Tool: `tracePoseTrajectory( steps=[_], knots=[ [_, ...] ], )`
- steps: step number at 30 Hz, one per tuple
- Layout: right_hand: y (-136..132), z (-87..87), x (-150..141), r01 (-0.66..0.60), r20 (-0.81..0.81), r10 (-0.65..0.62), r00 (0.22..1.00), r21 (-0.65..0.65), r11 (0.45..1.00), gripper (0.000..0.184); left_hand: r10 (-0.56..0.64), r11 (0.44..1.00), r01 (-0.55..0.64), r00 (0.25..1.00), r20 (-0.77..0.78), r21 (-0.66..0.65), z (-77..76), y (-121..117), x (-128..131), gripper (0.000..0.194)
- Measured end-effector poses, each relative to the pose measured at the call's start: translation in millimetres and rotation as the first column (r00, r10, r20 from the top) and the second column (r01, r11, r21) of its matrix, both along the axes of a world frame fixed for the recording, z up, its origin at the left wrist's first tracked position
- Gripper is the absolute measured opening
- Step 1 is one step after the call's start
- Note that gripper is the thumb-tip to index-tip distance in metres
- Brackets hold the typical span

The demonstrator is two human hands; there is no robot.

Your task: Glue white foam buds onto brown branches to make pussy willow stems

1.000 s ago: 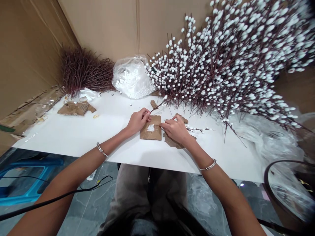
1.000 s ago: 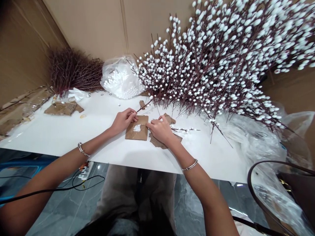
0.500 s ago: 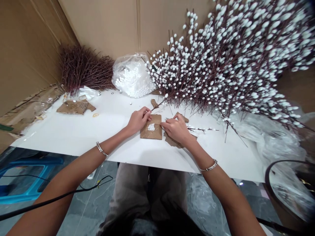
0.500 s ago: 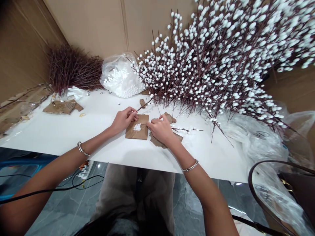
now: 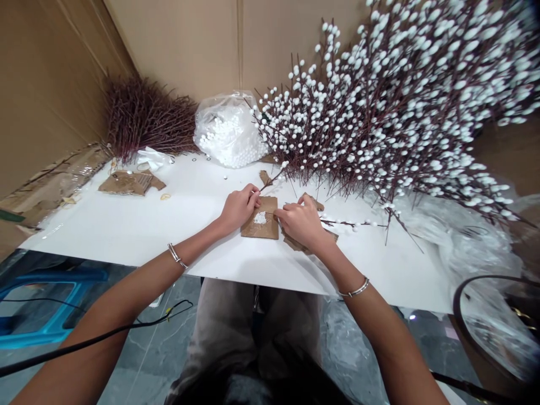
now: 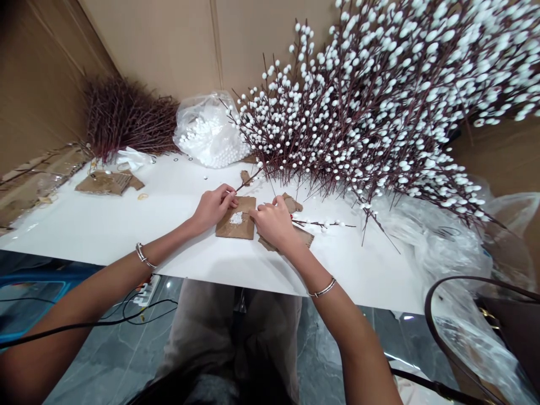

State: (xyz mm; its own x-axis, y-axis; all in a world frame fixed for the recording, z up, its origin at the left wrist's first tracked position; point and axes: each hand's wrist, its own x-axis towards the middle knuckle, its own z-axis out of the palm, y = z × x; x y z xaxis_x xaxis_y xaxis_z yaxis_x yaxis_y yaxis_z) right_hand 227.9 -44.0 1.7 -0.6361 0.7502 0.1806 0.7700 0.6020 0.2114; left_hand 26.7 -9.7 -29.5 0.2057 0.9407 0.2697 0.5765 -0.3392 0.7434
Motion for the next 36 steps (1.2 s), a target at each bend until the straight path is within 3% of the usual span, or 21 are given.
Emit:
tracePoseTrajectory(
  steps=[9,18,26,36],
  knots=[
    [5,-1.3,2,0.007,-0.050,-0.010,0.999,-0.070,0.998,0.027,0.018,1.000,-0.017,0.997,-0.068,0.018,2.0,0,1,0.015],
    [18,-9.8,18,-0.055,-0.367,-0.026,0.930,-0.208,0.977,0.029,0.009,1.000,-0.008,0.998,-0.055,0.010,2.1,1,3,0.016],
    [22,-10.6,27,0.010,-0.447,-0.061,0.893,-0.114,0.993,0.027,0.004,0.999,-0.002,0.999,0.032,-0.051,2.7,-1,1,0.016],
    [19,-7.2,33,0.177,-0.511,-0.091,0.855,0.122,0.977,0.032,-0.029,0.992,0.046,0.988,0.150,-0.114,-0.8,0,-4,0.025]
  ],
)
